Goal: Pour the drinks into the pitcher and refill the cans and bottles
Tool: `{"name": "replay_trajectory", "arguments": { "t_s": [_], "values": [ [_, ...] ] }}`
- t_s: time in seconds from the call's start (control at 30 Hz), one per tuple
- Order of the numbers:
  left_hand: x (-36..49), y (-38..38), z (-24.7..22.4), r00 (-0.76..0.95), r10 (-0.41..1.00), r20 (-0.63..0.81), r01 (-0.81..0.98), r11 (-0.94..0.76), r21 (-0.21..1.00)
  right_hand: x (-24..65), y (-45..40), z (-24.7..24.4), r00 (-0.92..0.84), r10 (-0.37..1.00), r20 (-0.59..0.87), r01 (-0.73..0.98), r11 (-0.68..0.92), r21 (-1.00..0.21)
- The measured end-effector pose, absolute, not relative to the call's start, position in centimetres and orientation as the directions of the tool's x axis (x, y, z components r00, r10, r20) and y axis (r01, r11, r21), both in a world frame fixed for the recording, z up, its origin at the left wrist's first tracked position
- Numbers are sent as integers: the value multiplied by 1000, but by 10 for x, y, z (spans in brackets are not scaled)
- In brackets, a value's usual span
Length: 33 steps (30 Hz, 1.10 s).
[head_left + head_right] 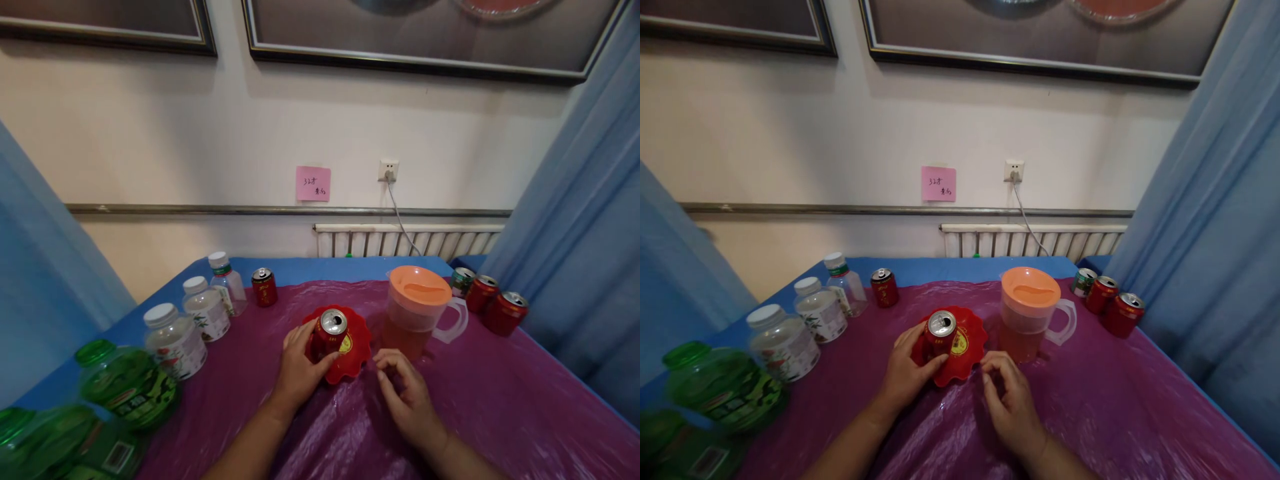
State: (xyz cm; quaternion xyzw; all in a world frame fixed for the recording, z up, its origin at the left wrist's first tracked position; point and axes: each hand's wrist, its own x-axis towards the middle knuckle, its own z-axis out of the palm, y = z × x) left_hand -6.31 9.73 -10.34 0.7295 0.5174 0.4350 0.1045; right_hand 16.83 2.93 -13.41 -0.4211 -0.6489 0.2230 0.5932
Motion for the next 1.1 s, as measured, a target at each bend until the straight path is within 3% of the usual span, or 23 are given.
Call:
{"name": "replay_trajectory", "arguments": {
  "t_s": [0.83, 1.1],
  "values": [
    [-53, 85, -101, 80, 908, 412, 604, -373, 704, 172, 27, -144, -40, 852, 522, 386, 495, -778],
    [-53, 81, -101, 162, 872, 462, 547, -468, 694, 159, 11, -117, -19, 943, 333, 446, 305, -841]
  ]
}}
